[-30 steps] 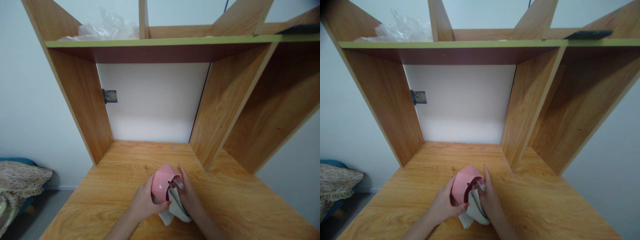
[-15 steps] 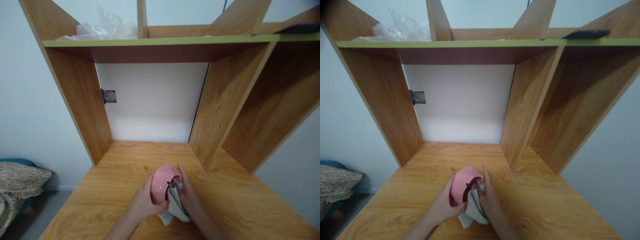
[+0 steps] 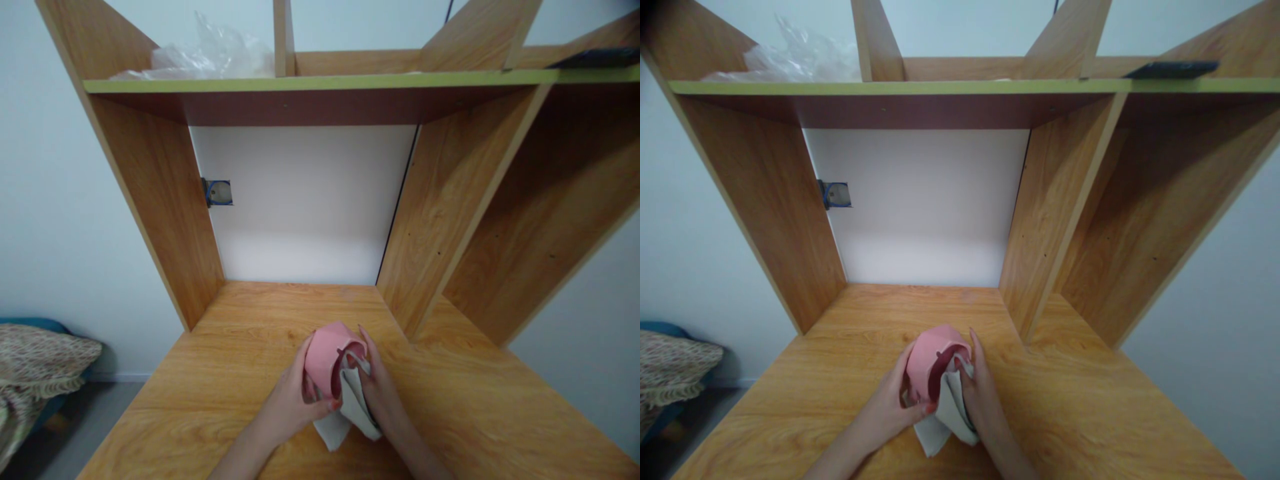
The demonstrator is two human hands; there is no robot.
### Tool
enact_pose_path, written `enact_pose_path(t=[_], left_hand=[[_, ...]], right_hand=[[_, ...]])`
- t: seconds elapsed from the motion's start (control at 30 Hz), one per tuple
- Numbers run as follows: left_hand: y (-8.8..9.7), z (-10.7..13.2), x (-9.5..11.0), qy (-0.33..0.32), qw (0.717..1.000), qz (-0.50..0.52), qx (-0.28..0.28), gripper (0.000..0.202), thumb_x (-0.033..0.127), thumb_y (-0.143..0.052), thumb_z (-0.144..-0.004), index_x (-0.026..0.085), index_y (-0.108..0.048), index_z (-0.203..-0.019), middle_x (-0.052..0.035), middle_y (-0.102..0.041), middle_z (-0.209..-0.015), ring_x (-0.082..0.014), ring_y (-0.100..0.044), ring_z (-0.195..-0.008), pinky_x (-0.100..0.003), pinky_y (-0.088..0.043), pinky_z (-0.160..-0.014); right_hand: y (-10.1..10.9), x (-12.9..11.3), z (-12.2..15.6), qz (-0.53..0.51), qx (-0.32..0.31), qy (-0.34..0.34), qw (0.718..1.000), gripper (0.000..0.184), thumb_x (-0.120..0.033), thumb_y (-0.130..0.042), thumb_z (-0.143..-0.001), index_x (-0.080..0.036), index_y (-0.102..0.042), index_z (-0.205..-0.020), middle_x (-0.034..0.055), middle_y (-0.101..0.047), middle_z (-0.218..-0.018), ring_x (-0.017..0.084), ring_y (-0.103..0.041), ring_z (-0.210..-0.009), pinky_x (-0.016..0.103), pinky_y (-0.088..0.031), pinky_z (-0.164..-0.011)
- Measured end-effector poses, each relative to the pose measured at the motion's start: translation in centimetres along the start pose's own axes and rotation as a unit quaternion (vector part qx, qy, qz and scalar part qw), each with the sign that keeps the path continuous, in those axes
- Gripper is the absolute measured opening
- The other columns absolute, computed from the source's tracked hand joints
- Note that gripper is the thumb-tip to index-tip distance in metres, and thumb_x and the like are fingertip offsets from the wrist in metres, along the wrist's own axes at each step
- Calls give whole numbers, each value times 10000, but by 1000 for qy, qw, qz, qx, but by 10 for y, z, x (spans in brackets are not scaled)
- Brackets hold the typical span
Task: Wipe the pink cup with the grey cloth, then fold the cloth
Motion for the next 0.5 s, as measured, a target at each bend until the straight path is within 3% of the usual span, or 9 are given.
enact_pose_path(t=[0.27,0.4,0.5], left_hand=[[-7,3,10,-47,998,4,-38,943,274,-644,-710,169,41,-1350,-149,-287,-1323,-278,-265,-1218,-403,-206,-1005],[-8,9,9,-36,996,-11,-84,859,272,-544,-783,149,90,-1350,-132,-447,-1184,-240,-450,-1068,-355,-336,-927],[-11,8,4,-21,995,-2,-100,902,228,-564,-760,167,120,-1345,-122,-482,-1149,-209,-535,-928,-331,-408,-842]], right_hand=[[1,6,1,-24,8,-1,1000,692,-401,-488,-760,-215,-168,-1345,83,-478,-1244,222,-472,-1101,362,-383,-911],[2,6,1,-43,13,-1,999,685,-397,-505,-746,-206,-213,-1335,78,-527,-1194,231,-496,-1073,357,-423,-861],[2,3,2,-54,16,3,998,698,-400,-523,-735,-205,-221,-1333,73,-539,-1180,226,-504,-1063,350,-424,-857]])
Point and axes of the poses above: each hand's wrist, its own z-axis away from the middle knuckle, its own y-axis out of the back of the hand, x = y × z, the point moved 7 cm from there along -z, towards the middle knuckle
